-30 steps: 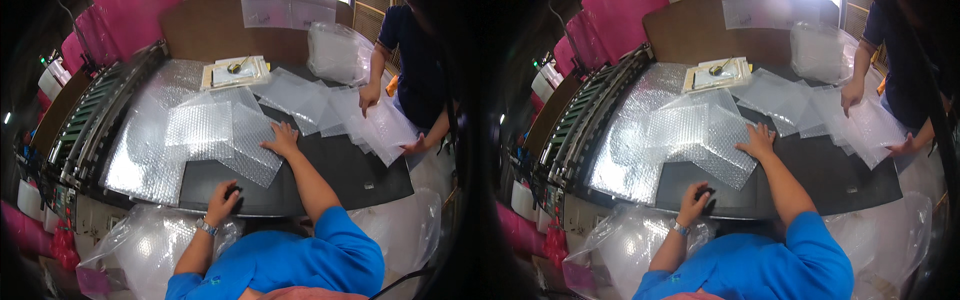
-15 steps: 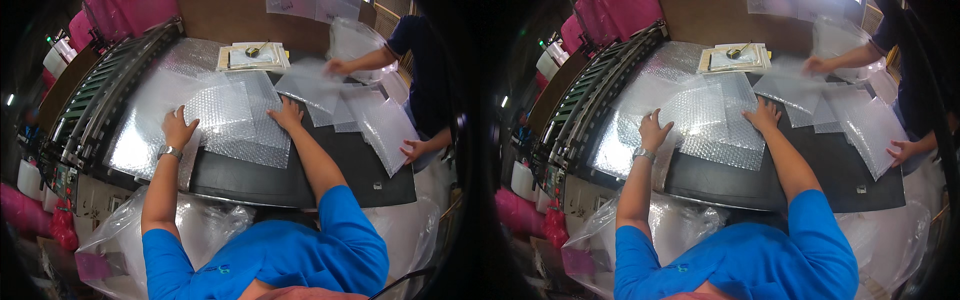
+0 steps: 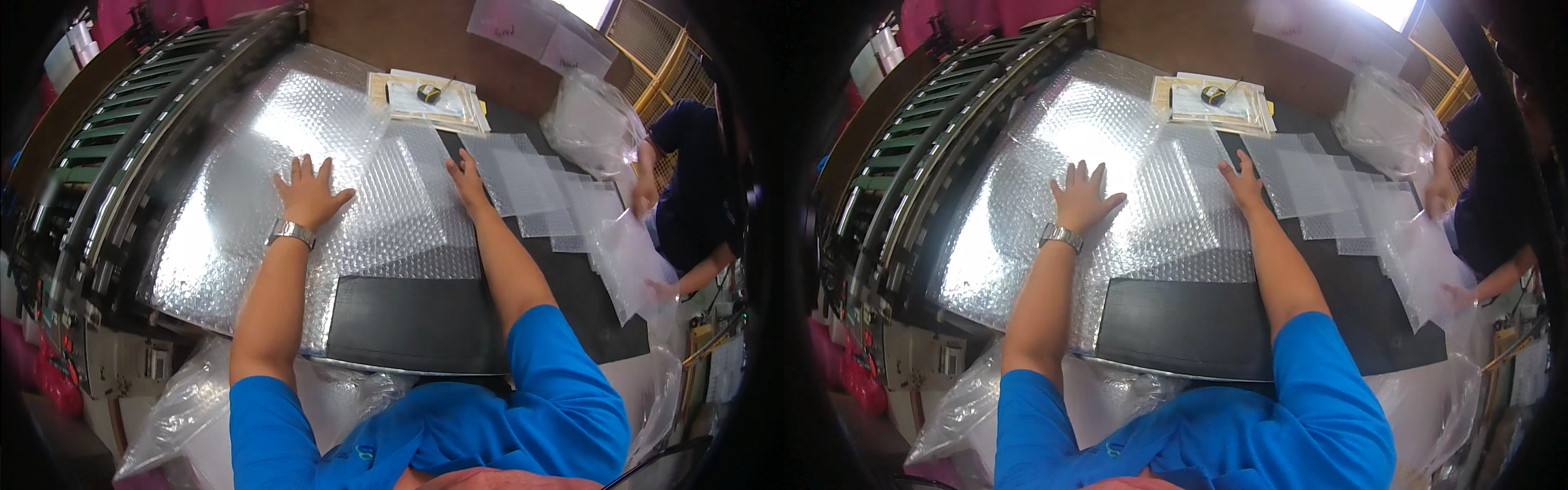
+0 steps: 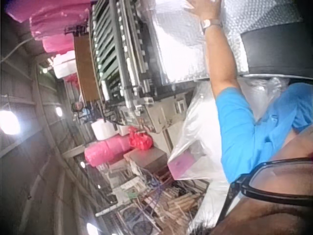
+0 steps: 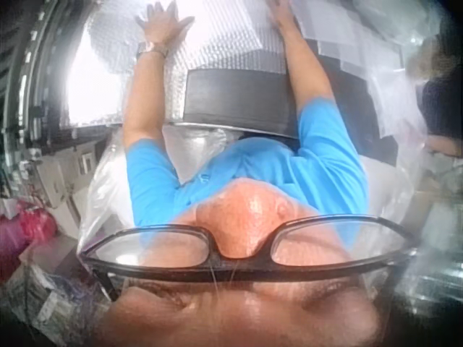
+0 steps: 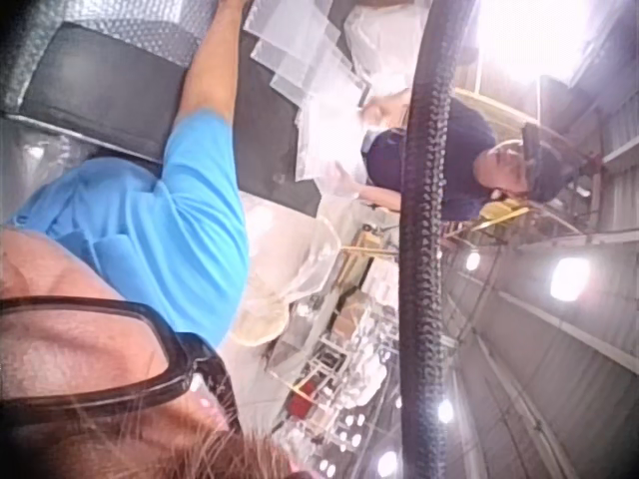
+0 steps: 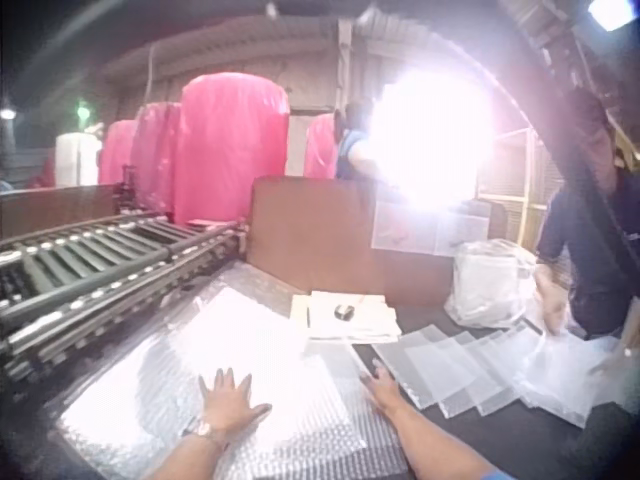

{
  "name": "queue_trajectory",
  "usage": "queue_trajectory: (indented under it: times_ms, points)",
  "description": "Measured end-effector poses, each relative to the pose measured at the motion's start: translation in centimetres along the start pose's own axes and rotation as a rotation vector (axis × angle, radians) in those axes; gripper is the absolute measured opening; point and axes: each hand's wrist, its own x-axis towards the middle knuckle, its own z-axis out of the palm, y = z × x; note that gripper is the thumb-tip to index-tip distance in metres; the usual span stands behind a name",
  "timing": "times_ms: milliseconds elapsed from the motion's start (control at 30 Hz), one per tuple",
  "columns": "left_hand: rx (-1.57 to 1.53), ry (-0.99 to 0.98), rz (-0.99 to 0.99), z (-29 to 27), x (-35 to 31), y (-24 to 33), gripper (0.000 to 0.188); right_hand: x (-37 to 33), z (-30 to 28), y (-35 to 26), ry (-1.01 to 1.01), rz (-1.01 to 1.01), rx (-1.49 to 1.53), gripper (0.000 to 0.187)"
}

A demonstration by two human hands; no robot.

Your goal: The person stacks and organizes sheets of bubble wrap on a black table. They repeatedly pick up stacks, separate individual sheets, and place them into neat piles. Another person is visible in the background also handling bubble wrap.

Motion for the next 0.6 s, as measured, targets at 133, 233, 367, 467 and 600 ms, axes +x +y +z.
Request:
queue_trajectory:
  times_ms: [133, 233, 367, 467, 600]
  points:
    - [-0.101, -0.168, 0.117, -1.1, -1.1, 1.6, 0.068, -0.4, 2.0, -3.0, -0.137, 0.091, -0.027, 0.093]
    - [-0.169, -0.168, 0.193, -1.7, -2.1, 1.9, 0.059, -1.3, 2.2, -4.2, -0.154, 0.097, 0.291, 0.100]
    - [-0.247, -0.190, 0.268, -1.5, -2.8, 2.6, 0.051, -3.2, -0.4, -5.9, -0.218, 0.228, 0.469, 0.105]
    - [-0.336, -0.220, 0.413, -1.3, -3.3, 3.5, 0.048, -4.6, -2.9, -5.4, -0.250, 0.296, 0.404, 0.085]
    - [-0.762, -0.315, 0.487, 0.2, -3.4, 3.7, 0.044, -9.6, -6.3, -5.4, -0.264, 0.422, 0.405, 0.062]
